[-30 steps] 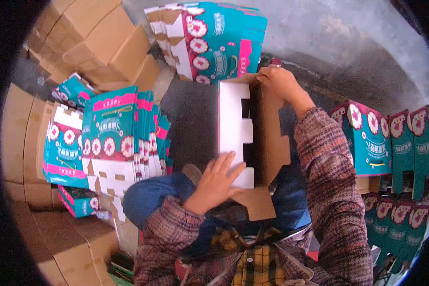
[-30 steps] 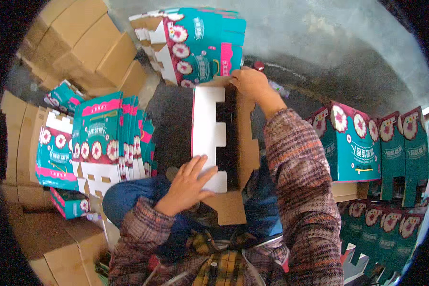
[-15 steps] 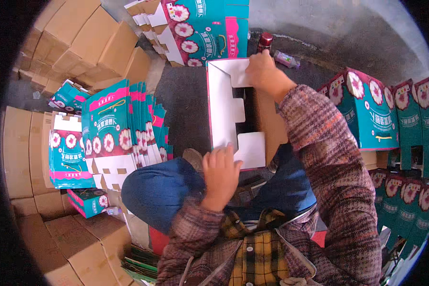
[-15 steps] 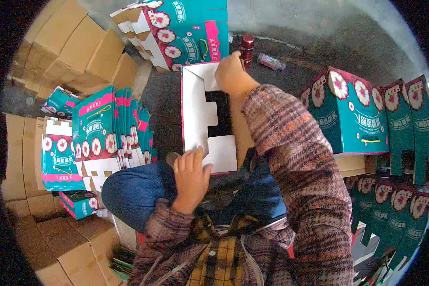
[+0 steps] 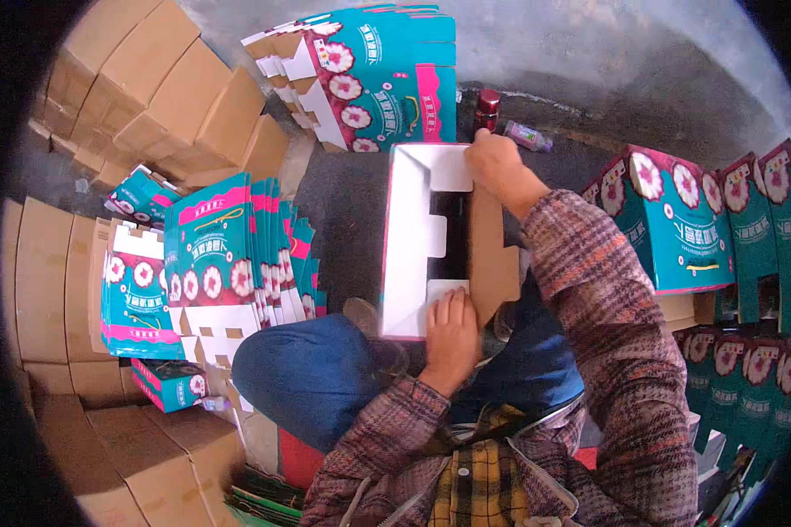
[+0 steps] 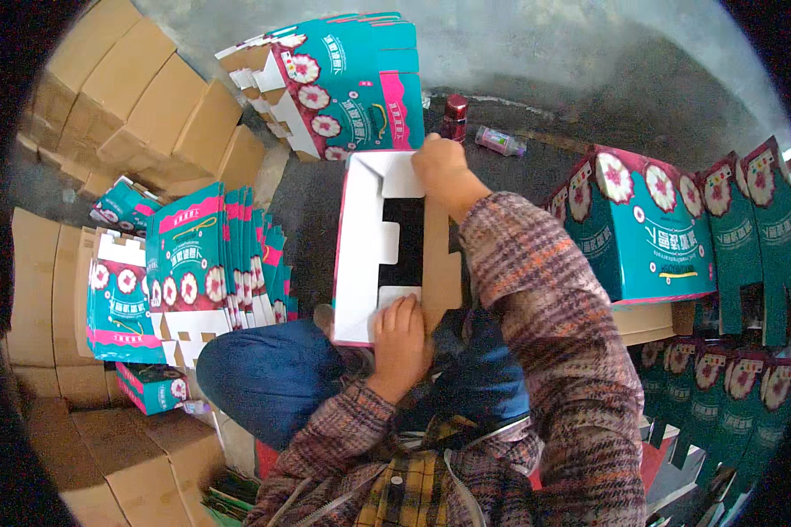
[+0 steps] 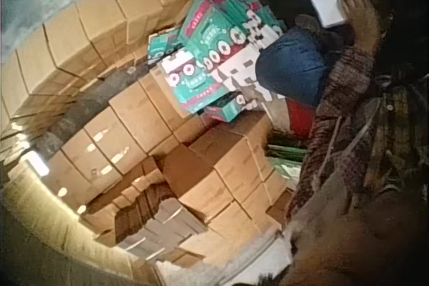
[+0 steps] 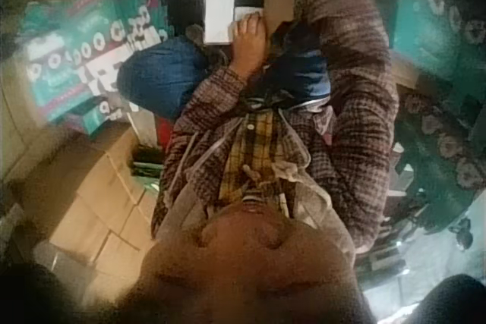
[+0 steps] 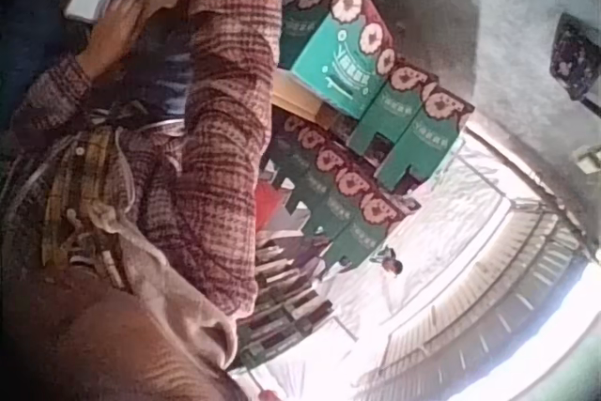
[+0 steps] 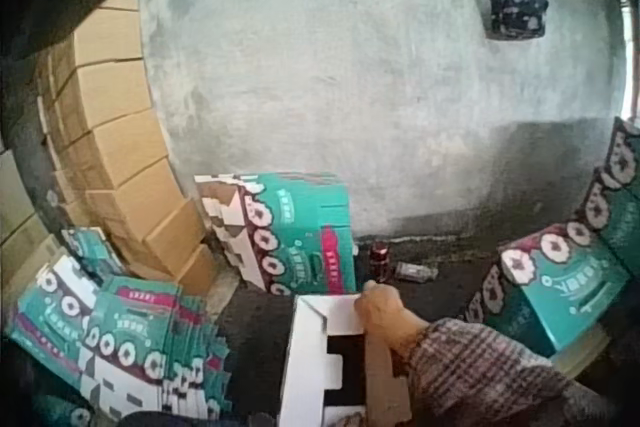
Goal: Folding and assembling cardboard product packaging boxes.
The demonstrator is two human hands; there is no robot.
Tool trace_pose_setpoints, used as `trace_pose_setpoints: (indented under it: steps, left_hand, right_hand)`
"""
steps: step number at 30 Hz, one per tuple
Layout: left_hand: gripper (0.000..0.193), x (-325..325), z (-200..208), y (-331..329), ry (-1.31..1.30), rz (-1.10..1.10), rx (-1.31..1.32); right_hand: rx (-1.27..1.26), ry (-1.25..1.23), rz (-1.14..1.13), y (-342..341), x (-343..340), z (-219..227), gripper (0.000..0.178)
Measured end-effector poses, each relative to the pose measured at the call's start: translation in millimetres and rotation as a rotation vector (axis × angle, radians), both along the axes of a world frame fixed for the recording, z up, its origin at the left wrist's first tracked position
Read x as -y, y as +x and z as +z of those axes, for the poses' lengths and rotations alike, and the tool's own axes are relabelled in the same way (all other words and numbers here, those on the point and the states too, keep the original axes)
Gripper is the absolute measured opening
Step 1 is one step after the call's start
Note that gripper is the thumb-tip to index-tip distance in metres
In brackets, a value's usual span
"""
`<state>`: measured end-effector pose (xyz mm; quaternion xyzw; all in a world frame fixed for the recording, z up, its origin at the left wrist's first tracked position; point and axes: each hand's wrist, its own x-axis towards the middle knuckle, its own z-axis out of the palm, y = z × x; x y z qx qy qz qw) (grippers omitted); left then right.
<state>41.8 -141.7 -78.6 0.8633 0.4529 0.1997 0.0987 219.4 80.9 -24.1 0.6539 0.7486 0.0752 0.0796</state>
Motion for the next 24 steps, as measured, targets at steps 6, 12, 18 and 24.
trace_pose_setpoints:
  steps: [6,12,18,24]
  left_hand:
    - [0.027,-29.6,13.3,-89.4,-0.114,-0.067,-0.004]
    - [0.037,-52.7,5.0,-127.9,-0.454,0.456,0.344]
    - [0.052,-68.6,-1.8,-100.4,0.304,0.507,0.302]
    - [0.059,-61.7,9.0,-96.6,0.111,0.238,-0.06]
  right_hand:
    - [-0.104,-0.227,0.054,35.6,31.6,22.1,0.028]
    - [-0.493,-0.25,0.153,42.0,27.1,13.8,0.05]
    - [-0.482,-0.167,0.263,28.1,18.6,-0.5,0.045]
    - [-0.359,0.079,0.773,-5.9,54.7,-15.0,0.063]
